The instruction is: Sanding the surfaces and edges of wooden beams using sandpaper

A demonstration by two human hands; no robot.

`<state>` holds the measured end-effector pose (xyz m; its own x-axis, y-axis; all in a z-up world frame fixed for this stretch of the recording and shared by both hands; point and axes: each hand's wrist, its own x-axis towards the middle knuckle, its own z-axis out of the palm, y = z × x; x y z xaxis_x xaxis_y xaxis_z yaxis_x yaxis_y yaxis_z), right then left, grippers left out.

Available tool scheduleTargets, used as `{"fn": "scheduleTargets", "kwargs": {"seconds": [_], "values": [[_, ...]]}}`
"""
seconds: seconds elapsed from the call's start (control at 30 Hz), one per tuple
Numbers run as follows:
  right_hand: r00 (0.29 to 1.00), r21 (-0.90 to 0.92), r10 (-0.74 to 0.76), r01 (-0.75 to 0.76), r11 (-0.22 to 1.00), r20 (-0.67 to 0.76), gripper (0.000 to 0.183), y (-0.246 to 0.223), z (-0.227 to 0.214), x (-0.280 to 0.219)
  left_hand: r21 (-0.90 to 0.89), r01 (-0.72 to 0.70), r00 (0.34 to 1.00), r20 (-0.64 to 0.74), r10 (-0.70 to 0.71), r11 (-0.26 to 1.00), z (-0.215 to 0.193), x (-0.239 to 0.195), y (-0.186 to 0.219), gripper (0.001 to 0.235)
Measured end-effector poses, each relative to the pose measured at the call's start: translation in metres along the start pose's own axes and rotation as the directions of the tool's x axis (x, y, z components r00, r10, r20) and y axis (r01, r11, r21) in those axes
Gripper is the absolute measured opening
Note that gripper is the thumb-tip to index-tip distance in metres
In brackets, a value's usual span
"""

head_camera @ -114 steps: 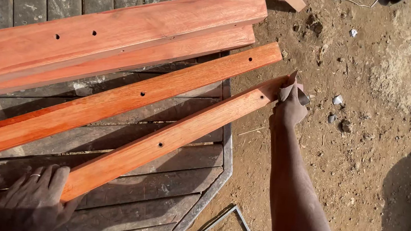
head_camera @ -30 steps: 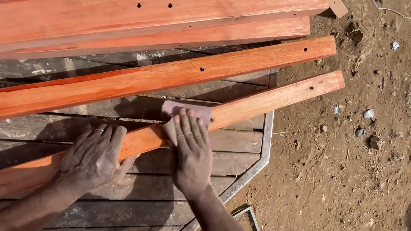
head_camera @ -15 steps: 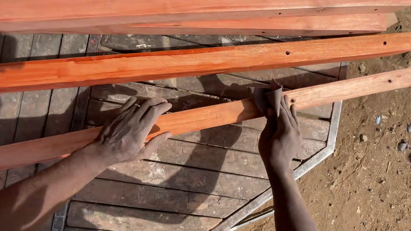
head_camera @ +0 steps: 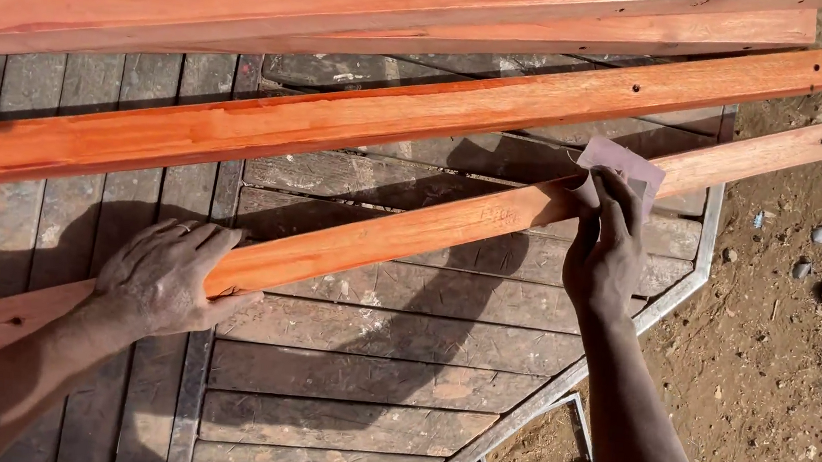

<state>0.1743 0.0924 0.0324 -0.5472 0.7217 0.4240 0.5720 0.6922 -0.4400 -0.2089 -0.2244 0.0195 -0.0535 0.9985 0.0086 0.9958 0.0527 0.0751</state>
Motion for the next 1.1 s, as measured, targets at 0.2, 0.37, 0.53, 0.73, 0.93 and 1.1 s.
{"fn": "scheduleTargets", "kwargs": {"seconds": [0.2, 0.37, 0.53, 0.73, 0.93, 1.1], "values": [[0.981, 0.074, 0.126, -0.116, 0.99, -0.147, 0.038, -0.077, 0.054, -0.028, -0.002, -0.017, 0.999, -0.039, 0.017, 1.0, 0.0, 0.0, 0.002, 0.066], [0.94, 0.302, -0.273, 0.205, 0.931, 0.206, 0.042, -0.153, 0.064, -0.051, 0.016, 0.025, 0.999, 0.047, -0.025, 1.0, 0.006, -0.005, -0.001, 0.069], [0.996, -0.179, 0.024, -0.009, 0.984, 0.084, 0.037, -0.014, 0.032, -0.021, 0.015, -0.015, 0.998, -0.065, 0.016, 1.0, 0.008, -0.002, 0.0, 0.07], [0.965, 0.398, -0.207, 0.128, 0.909, 0.163, 0.047, -0.182, 0.082, -0.076, 0.03, 0.004, 1.0, 0.02, -0.005, 1.0, 0.008, -0.008, -0.004, 0.069], [1.0, 0.062, 0.002, 0.0, 0.998, -0.021, 0.034, 0.0, 0.044, -0.042, -0.011, 0.003, 1.0, -0.014, -0.003, 1.0, 0.003, -0.002, 0.003, 0.059], [0.999, 0.433, -0.04, 0.027, 0.901, 0.022, 0.079, -0.154, 0.084, -0.086, 0.03, -0.017, 0.999, -0.028, 0.018, 0.999, 0.006, -0.001, 0.0, 0.061]]}}
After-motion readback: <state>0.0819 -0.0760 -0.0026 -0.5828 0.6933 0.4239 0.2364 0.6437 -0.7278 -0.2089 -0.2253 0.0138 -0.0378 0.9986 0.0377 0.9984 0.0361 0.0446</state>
